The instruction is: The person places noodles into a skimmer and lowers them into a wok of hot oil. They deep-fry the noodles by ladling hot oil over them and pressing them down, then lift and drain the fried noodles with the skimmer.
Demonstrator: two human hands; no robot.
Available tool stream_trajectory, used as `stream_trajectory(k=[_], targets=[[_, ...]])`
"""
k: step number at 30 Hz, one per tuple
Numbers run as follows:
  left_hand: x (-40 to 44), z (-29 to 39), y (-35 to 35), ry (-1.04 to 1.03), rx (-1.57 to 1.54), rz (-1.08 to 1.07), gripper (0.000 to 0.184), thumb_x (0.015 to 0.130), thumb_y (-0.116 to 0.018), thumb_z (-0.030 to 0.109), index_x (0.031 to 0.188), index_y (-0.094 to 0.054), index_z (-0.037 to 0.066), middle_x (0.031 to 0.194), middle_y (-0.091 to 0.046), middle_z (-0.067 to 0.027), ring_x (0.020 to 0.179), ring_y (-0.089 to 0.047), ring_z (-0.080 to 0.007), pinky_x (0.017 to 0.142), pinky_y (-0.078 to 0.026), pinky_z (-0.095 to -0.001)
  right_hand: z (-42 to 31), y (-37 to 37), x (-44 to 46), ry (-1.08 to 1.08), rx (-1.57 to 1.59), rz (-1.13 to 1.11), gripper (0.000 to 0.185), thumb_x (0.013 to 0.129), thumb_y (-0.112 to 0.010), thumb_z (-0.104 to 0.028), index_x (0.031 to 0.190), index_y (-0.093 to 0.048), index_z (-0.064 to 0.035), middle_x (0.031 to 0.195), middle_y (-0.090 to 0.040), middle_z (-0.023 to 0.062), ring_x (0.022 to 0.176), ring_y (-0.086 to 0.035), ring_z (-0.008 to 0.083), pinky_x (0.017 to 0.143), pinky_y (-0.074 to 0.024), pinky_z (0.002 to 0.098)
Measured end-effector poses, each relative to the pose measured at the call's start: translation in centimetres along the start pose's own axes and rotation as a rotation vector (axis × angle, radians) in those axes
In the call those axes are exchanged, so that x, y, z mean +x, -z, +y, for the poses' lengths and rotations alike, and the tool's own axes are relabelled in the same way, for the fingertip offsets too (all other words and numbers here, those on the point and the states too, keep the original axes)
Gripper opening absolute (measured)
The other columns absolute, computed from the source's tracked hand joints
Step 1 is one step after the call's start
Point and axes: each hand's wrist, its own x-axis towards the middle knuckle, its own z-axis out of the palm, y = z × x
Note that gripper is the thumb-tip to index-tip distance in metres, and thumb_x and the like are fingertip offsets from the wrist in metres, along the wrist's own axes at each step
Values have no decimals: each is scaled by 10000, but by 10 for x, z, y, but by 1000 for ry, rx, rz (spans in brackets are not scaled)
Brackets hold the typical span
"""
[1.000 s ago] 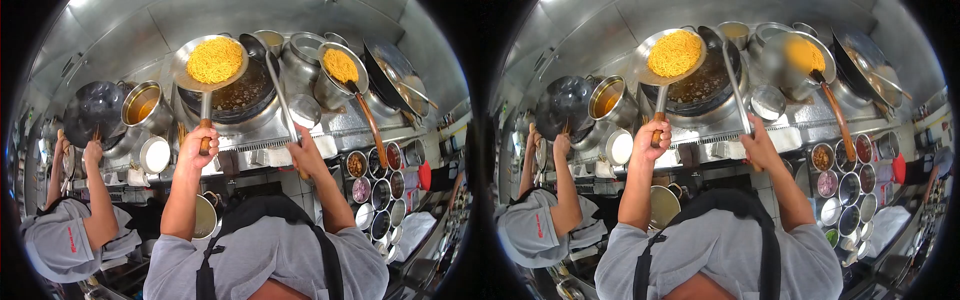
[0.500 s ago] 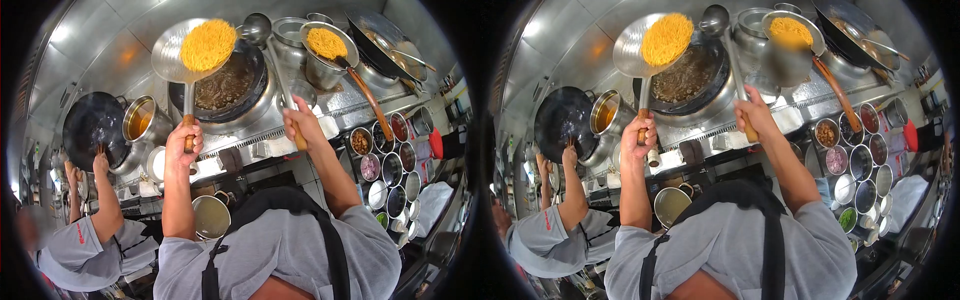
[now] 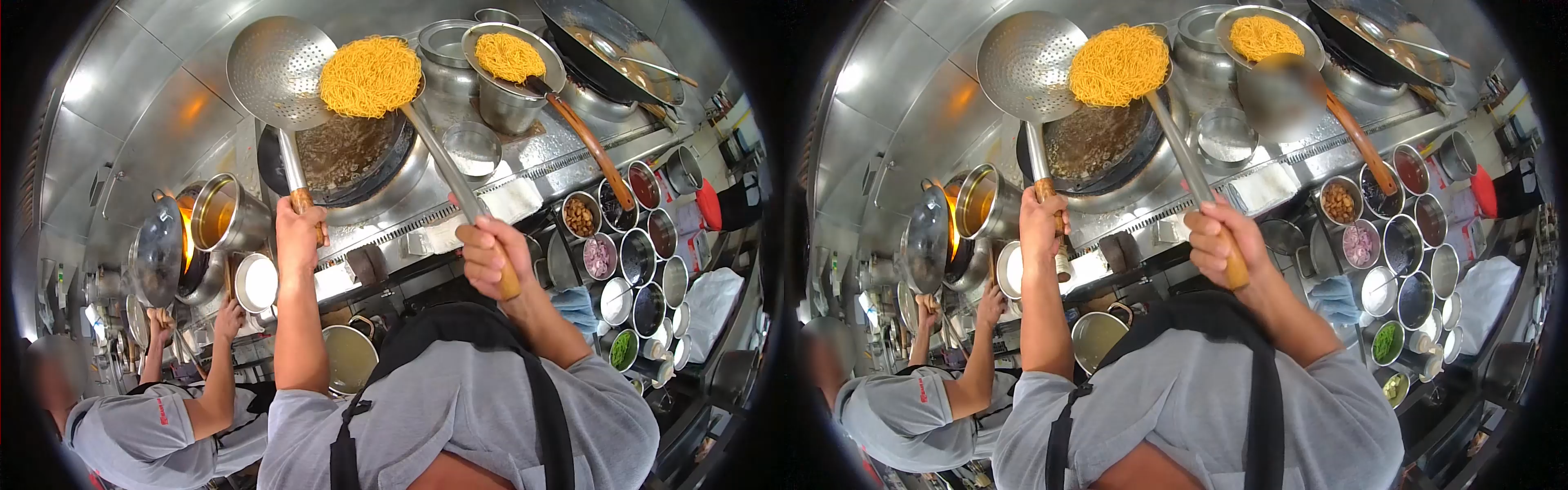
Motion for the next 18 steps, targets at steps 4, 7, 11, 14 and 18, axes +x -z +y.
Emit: stream_trajectory(k=[4,7,11,14,18], targets=[[1,-1,-13,-1,-24,-41,291,764,-586,-12,990,-406,24,708,-502,-72,489,-506,-135,368,-409,-274,8,-1,-3,-31,53,-26,428,1007,-374,-122,1434,-375,-141,700,-429,9,455,-422,82,385,-395,259],[0,0,-24,30,-105,-107,299,769,-585,-16,1002,-400,23,713,-500,-72,489,-506,-139,369,-408,-279,-1,-7,-14,-40,202,-81,472,1008,-366,-120,1476,-307,-150,715,-431,17,454,-426,82,386,-403,265],[-18,0,-44,185,-264,-235,310,768,-608,-3,1008,-416,37,708,-504,-64,497,-510,-143,364,-401,-274,0,0,-37,-21,209,-202,527,1006,-375,-125,1510,-225,-173,725,-434,17,451,-424,93,385,-407,272],[-31,-8,-67,245,-245,-303,328,765,-618,6,1028,-423,33,715,-510,-68,498,-510,-142,360,-399,-275,-4,-5,-45,-14,-71,-34,509,997,-400,-117,1486,-276,-192,705,-426,14,438,-426,98,379,-397,271],[-46,-19,-100,329,-255,-395,319,762,-618,8,1020,-431,23,700,-504,-64,491,-507,-140,358,-397,-275,-21,-5,-62,-21,134,-27,486,986,-418,-101,1457,-328,-179,688,-419,12,429,-419,99,374,-386,269]])
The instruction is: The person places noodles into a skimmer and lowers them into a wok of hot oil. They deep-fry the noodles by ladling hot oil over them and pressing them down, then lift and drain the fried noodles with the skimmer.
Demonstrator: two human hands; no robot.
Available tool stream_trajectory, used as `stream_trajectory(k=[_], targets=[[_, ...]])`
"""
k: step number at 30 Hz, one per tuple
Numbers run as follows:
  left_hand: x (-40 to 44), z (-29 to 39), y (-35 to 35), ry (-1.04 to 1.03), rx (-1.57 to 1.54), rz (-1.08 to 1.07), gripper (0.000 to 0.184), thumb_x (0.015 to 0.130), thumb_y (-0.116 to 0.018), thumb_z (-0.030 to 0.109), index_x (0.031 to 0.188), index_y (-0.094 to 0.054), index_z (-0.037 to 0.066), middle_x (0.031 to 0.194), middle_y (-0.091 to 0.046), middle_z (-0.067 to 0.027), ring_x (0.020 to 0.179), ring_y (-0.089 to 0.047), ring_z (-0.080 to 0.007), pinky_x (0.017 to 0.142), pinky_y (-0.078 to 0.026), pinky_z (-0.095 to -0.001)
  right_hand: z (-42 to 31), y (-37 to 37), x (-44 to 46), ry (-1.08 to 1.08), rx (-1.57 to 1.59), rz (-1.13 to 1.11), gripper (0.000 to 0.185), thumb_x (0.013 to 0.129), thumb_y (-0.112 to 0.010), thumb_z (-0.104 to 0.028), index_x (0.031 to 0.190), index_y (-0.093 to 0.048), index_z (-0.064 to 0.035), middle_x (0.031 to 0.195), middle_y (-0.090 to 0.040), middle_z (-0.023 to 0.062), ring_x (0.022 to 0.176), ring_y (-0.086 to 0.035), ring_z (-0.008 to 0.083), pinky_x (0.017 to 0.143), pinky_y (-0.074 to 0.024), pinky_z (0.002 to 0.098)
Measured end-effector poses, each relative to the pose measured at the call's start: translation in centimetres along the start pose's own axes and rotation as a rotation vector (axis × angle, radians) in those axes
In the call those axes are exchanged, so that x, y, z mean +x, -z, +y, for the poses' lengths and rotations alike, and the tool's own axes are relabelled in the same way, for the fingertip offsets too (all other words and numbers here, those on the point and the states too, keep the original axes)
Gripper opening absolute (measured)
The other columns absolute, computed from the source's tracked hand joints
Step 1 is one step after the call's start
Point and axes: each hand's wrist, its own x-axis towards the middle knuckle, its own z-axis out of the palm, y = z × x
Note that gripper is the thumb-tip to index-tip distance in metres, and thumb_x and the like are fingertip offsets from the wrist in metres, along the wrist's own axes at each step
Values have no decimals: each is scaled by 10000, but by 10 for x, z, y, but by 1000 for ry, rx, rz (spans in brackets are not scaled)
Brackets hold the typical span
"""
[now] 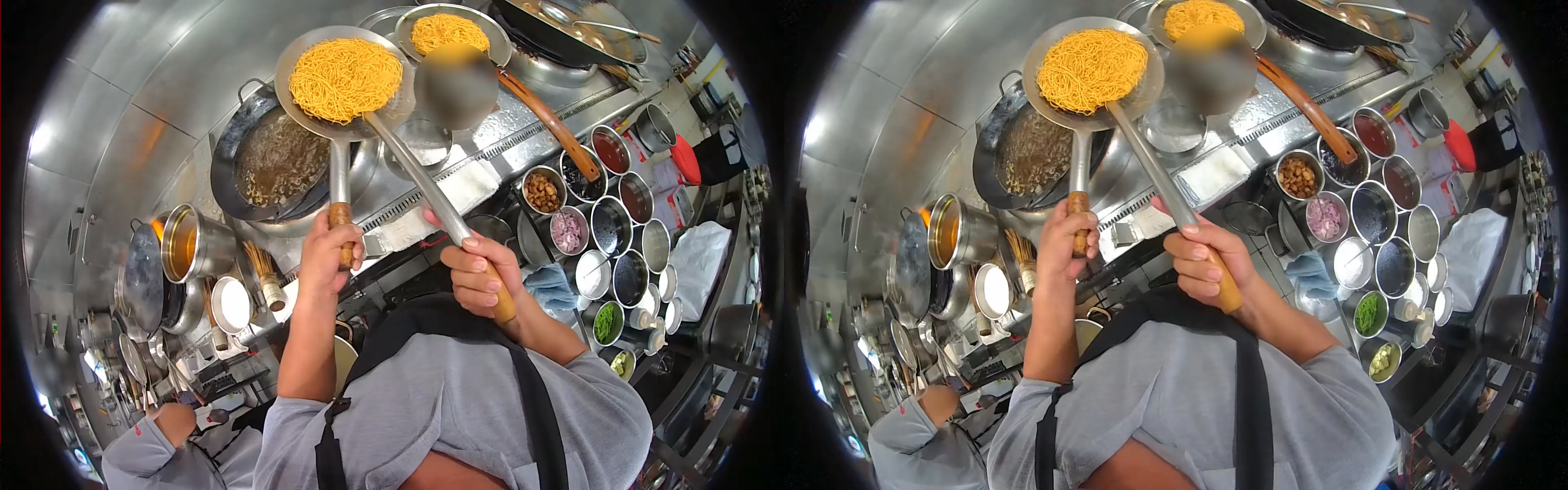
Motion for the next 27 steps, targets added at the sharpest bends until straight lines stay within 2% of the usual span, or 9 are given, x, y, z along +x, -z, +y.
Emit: stream_trajectory(k=[3,11,15,17,20,22,23,25,27], targets=[[3,-22,-14,81,-75,-45,412,764,-609,-2,1127,-415,-9,713,-510,-80,492,-515,-155,362,-401,-286,-9,4,-22,23,-181,60,502,978,-436,-97,1461,-324,-179,678,-415,12,426,-421,96,368,-380,265],[3,-81,-58,331,-250,-74,261,787,-611,21,999,-459,40,709,-511,-65,523,-496,-139,408,-384,-275,-58,-8,-74,71,-378,219,571,961,-488,-103,1484,-269,-172,658,-408,9,405,-412,88,347,-364,261],[37,-122,-91,345,-440,-97,199,809,-606,64,941,-457,55,693,-512,-57,525,-516,-165,406,-421,-302,-86,-8,-79,21,-390,222,593,952,-483,-83,1492,-256,-174,654,-405,13,393,-398,92,344,-364,266],[56,-148,-110,305,-332,-28,172,840,-613,120,932,-473,76,701,-534,-56,535,-546,-181,421,-449,-316,-97,-10,-78,-23,-392,231,638,940,-479,-70,1508,-208,-171,644,-408,25,385,-409,106,341,-371,275],[60,-151,-132,446,-229,-43,297,919,-592,327,1047,-522,68,822,-617,-111,629,-618,-222,498,-511,-350,-111,-7,-73,-131,-346,185,703,939,-455,-53,1535,-101,-171,637,-417,54,376,-432,135,345,-385,296],[61,-160,-127,468,-268,-74,472,948,-529,481,1189,-505,77,868,-628,-121,701,-631,-239,553,-535,-376,-111,-10,-66,-210,-394,196,706,901,-526,-61,1514,-187,-152,613,-411,45,355,-399,125,330,-361,284],[60,-166,-116,511,-264,-179,510,952,-500,513,1219,-490,78,905,-625,-122,748,-626,-232,609,-539,-373,-110,-10,-63,-250,-419,202,708,883,-561,-65,1503,-229,-143,600,-408,41,345,-383,120,323,-349,278],[32,-163,-105,440,-243,-77,526,958,-470,534,1188,-511,63,932,-620,-123,768,-620,-225,649,-534,-361,-105,-7,-57,-362,-431,191,731,866,-578,-59,1502,-225,-125,591,-409,50,340,-386,124,318,-346,279],[3,-178,-79,398,-222,-116,530,954,-475,539,1165,-533,55,940,-616,-120,779,-616,-216,656,-531,-353,-100,-3,-53,-491,-461,197,754,848,-595,-53,1501,-221,-108,581,-409,57,340,-393,127,312,-341,282]])
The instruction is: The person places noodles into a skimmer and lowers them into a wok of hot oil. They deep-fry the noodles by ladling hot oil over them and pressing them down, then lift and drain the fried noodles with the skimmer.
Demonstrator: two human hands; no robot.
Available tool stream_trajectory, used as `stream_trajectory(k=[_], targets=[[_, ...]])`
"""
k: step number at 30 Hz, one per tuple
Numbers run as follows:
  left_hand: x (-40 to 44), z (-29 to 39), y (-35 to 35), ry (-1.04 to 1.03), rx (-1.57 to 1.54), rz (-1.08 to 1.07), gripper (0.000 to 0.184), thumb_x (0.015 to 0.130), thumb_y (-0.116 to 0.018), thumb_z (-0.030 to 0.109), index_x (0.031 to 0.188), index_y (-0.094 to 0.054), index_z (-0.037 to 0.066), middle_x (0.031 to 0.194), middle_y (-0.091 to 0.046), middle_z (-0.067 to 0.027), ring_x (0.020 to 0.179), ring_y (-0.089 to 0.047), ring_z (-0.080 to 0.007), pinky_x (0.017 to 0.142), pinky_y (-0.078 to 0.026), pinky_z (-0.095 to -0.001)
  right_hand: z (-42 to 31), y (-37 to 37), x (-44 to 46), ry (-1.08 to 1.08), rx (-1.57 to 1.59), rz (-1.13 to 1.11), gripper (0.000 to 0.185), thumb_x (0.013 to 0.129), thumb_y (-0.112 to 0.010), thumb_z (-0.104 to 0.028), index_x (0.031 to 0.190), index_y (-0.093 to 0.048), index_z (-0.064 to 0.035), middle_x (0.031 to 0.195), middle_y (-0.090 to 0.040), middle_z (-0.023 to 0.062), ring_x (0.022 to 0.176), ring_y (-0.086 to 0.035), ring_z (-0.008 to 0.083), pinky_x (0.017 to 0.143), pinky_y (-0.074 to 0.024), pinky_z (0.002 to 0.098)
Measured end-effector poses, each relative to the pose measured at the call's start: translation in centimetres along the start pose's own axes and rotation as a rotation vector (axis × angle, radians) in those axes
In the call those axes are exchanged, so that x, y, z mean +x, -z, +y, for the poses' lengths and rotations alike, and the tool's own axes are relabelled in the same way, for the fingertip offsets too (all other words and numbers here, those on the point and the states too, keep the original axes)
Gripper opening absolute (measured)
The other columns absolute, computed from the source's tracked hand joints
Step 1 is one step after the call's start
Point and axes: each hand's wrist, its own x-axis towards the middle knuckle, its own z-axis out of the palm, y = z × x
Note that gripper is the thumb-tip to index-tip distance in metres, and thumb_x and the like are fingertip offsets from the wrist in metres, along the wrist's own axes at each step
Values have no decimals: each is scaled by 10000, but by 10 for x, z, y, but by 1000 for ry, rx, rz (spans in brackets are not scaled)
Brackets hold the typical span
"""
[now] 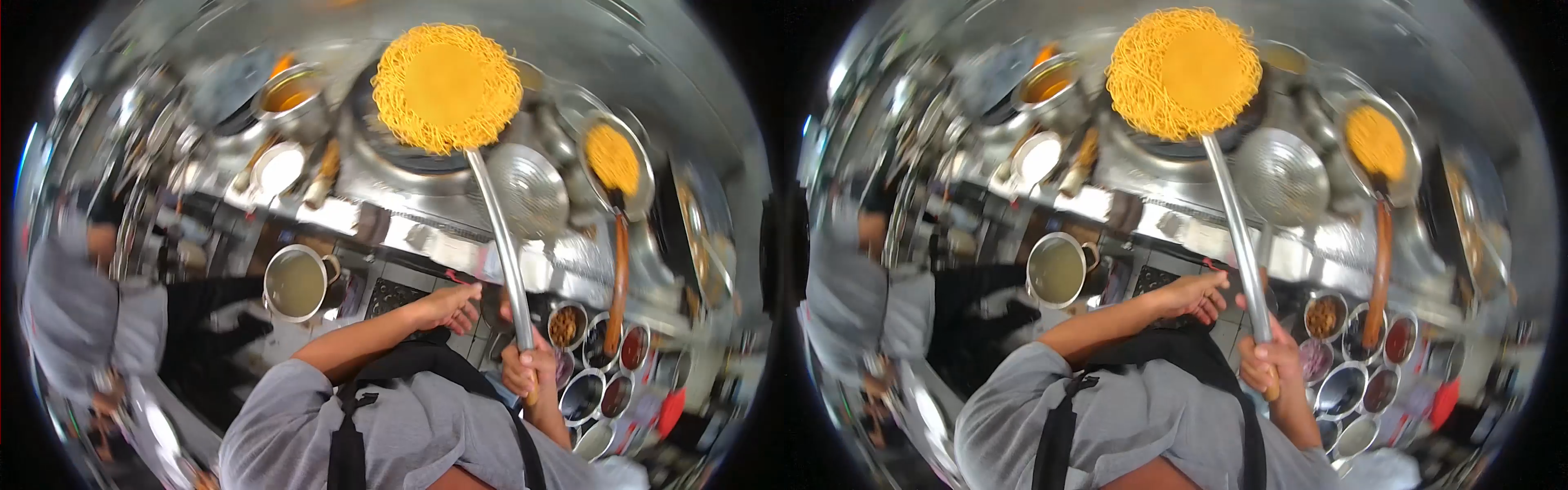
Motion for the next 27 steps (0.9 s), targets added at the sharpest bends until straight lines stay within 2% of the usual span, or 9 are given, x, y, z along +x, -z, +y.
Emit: stream_trajectory(k=[3,6,7,12,16,18,20,23,27], targets=[[-51,-48,48,-73,111,83,535,943,-496,543,1139,-560,48,939,-621,-114,808,-614,-207,688,-517,-342,9,-1,13,-231,-107,33,794,814,-619,-47,1498,-218,-86,563,-407,62,346,-405,130,301,-333,289],[-103,-121,92,-157,285,330,536,921,-538,543,1105,-585,42,939,-636,-108,847,-613,-198,737,-496,-335,23,-14,33,-515,-315,142,861,747,-655,-43,1494,-228,-69,536,-396,61,343,-400,135,286,-321,296],[-121,-150,98,-164,341,429,536,912,-554,543,1092,-594,39,939,-641,-106,861,-612,-195,754,-489,-333,30,-14,43,-591,-411,158,851,734,-649,-36,1484,-249,-44,574,-454,74,340,-399,130,292,-325,279],[-211,-259,88,-262,29,895,498,878,-631,493,1072,-620,34,950,-654,-98,909,-606,-202,816,-469,-329,105,-31,111,-891,-724,73,791,704,-607,-14,1435,-313,56,794,-632,123,333,-406,97,313,-343,218],[-251,-336,76,-352,-136,1101,471,859,-659,475,1042,-637,42,960,-662,-95,931,-608,-200,823,-470,-327,207,-68,166,-1256,-684,-194,771,779,-574,-32,1469,-235,31,760,-599,106,360,-447,113,312,-377,240],[-266,-369,73,-443,-224,1192,454,837,-675,471,999,-652,47,958,-677,-117,923,-626,-220,817,-478,-347,275,-80,192,-1551,-321,-381,767,837,-545,-44,1501,-162,-13,710,-544,92,377,-459,133,314,-390,264],[-285,-399,67,-451,-296,1285,443,850,-676,444,1019,-642,35,963,-667,-101,918,-618,-196,818,-478,-329,355,-96,200,-1715,-45,-304,743,905,-485,-48,1523,-73,-77,678,-463,84,392,-461,159,320,-402,302],[-320,-437,47,-508,-460,1392,372,891,-669,362,1053,-625,30,947,-647,-65,850,-608,-143,775,-494,-286,485,-144,194,-1749,166,-398,702,929,-454,-42,1521,-80,-83,709,-472,89,425,-475,150,341,-417,307],[-334,-488,23,-586,-835,1380,322,896,-673,307,1071,-605,45,880,-634,-38,789,-595,-114,697,-488,-248,644,-200,212,-1674,-194,-707,535,949,-451,-73,1458,-286,-84,694,-455,44,431,-435,108,360,-389,275]])
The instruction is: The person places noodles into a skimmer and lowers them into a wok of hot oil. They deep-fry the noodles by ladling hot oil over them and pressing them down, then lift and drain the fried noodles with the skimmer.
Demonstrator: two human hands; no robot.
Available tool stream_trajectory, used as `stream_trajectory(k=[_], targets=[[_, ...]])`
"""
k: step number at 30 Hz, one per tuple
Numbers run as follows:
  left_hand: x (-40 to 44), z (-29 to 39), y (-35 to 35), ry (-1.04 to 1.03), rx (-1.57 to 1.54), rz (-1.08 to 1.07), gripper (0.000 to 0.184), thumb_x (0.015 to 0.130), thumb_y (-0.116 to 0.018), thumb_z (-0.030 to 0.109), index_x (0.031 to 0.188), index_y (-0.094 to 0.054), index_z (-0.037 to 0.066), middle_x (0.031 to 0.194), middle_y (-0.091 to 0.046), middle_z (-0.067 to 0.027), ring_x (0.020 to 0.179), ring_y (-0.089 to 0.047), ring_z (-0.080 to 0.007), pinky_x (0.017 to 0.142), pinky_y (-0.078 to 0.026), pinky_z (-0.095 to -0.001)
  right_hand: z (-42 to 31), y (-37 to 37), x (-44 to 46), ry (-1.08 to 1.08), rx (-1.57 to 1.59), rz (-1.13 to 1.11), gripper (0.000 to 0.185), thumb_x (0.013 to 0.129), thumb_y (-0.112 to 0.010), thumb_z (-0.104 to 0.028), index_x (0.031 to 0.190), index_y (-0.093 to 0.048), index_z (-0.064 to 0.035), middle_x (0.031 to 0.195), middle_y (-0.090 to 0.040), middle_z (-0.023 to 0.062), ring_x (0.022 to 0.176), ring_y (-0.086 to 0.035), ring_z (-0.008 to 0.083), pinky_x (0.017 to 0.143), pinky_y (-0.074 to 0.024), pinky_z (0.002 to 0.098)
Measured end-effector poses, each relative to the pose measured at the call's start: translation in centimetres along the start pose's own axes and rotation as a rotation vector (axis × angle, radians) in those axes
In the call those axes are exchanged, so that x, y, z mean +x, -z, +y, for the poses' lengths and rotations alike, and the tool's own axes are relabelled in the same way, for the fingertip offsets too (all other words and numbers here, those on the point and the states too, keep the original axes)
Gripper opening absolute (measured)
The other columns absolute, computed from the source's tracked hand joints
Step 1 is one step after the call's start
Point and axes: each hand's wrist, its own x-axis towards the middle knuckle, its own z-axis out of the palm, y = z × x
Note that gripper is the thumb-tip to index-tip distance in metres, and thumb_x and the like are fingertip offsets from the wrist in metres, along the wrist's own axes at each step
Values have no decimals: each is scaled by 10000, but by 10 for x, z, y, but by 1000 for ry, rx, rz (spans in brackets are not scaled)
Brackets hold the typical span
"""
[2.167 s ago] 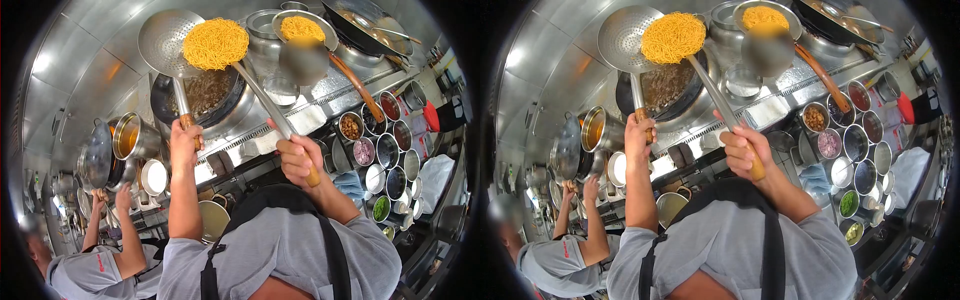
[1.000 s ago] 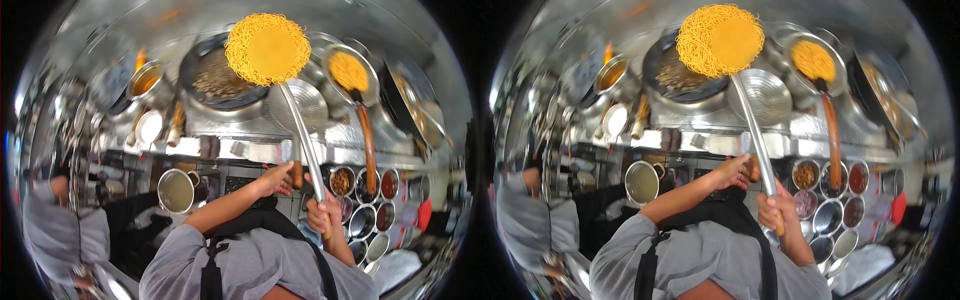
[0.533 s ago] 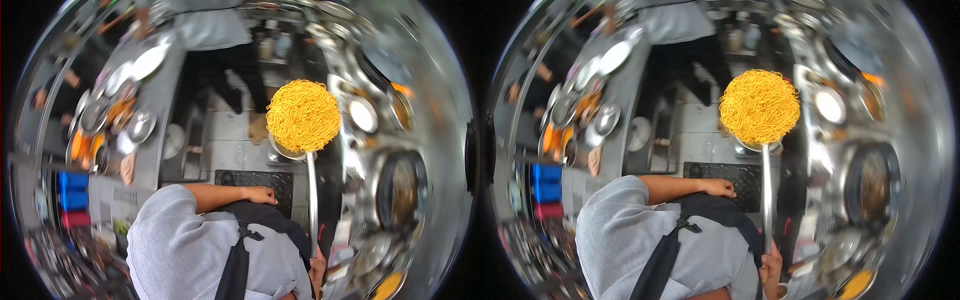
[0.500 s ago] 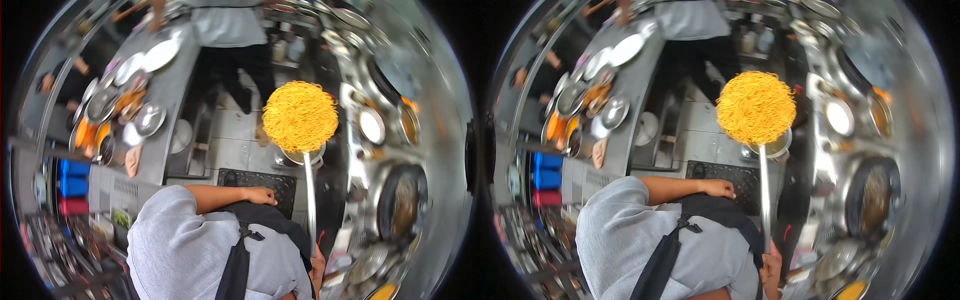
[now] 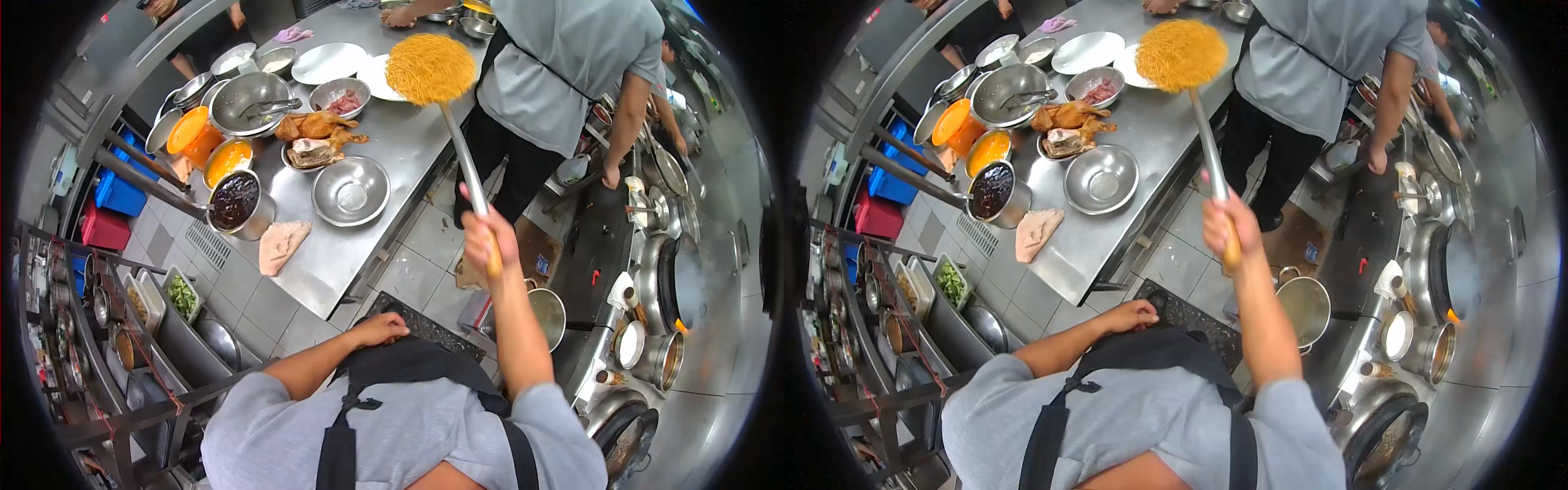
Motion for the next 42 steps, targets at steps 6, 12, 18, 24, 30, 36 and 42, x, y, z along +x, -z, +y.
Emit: stream_trajectory(k=[6,12,18,24,30,36,42], targets=[[-19,-32,27,11,-300,139,302,893,-679,265,1086,-585,53,848,-619,-16,755,-576,-96,656,-470,-234,-47,-11,155,-61,-557,470,318,861,-569,-24,1091,-354,-67,664,-501,43,483,-497,132,398,-410,299],[-12,-30,36,-33,-294,177,313,884,-687,254,1095,-585,47,856,-615,-15,761,-564,-88,666,-461,-231,-11,-3,184,22,-1245,658,510,797,-560,-24,1263,-353,-1,659,-510,77,463,-518,181,388,-436,336],[6,-19,36,-110,-67,142,396,852,-712,299,1118,-591,33,868,-632,-33,784,-589,-128,712,-477,-269,-4,35,150,76,-2291,776,712,826,-531,-98,1460,-208,-60,891,-650,279,769,-643,447,723,-504,521],[22,5,27,-128,193,8,355,856,-707,308,1073,-623,40,850,-652,-56,803,-609,-142,736,-485,-292,-10,13,44,100,-1930,723,732,834,-548,-138,1491,-230,-186,855,-646,245,729,-639,422,704,-494,473],[61,48,7,-61,502,-361,254,908,-649,272,955,-681,25,820,-675,-48,760,-592,-114,695,-472,-267,49,-48,-194,71,-882,737,743,871,-590,-56,1511,-215,-103,770,-546,5,489,-474,48,445,-391,214],[84,108,-80,13,795,-844,230,941,-608,221,959,-684,5,789,-652,-18,748,-563,-70,675,-458,-237,198,-134,-354,694,-386,1126,743,872,-623,-79,1499,-224,-92,754,-546,25,469,-489,64,431,-395,206],[64,154,-266,2,957,-1357,239,946,-606,203,1058,-672,2,906,-673,-37,844,-600,-104,775,-480,-243,299,-205,-433,1500,-188,1664,755,826,-630,-31,1481,-264,-113,758,-532,38,436,-491,90,398,-387,227]])
